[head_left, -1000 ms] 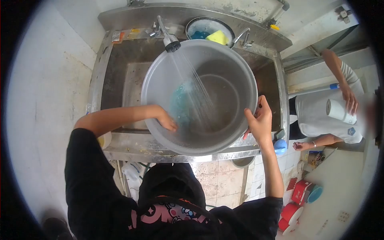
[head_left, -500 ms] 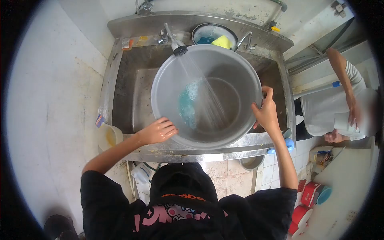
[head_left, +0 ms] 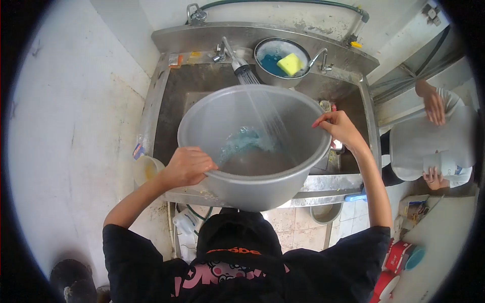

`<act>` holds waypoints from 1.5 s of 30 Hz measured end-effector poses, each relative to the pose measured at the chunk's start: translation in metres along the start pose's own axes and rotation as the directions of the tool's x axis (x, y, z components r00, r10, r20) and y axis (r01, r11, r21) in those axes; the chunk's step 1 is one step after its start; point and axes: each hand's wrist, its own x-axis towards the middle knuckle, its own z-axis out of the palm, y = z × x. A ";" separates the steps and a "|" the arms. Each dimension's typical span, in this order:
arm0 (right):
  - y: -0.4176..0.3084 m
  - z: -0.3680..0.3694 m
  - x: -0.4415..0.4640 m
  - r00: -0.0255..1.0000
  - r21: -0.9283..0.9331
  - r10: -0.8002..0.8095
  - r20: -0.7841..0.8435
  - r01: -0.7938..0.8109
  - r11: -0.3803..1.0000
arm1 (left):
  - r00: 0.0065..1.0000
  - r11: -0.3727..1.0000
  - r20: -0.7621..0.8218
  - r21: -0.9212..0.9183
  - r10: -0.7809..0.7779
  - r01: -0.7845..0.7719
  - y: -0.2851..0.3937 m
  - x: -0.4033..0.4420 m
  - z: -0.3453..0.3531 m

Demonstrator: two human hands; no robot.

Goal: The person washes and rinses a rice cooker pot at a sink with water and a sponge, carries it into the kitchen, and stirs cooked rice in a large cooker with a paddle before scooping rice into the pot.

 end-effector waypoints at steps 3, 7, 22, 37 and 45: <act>0.013 0.010 0.010 0.992 0.089 0.072 0.103 -0.082 0.993 | 0.996 0.999 -0.079 -0.008 -0.043 0.043 -0.010 0.008 -0.015; 0.031 0.025 0.011 0.971 0.204 0.122 0.208 -0.165 0.965 | 0.994 0.994 0.012 -0.036 -0.105 0.106 -0.023 0.027 -0.023; 0.052 0.119 0.016 0.857 0.271 -0.515 0.025 0.490 0.828 | 0.931 0.999 0.363 -0.040 0.032 -0.019 -0.098 0.155 -0.059; 0.085 0.197 0.017 0.936 0.631 -0.169 -0.307 0.334 0.700 | 0.766 0.998 0.643 0.054 -0.016 -0.025 -0.116 0.216 -0.010; 0.075 0.201 0.012 0.926 0.705 -0.114 -0.360 0.350 0.617 | 0.764 0.999 0.645 0.023 0.016 -0.041 -0.110 0.231 -0.009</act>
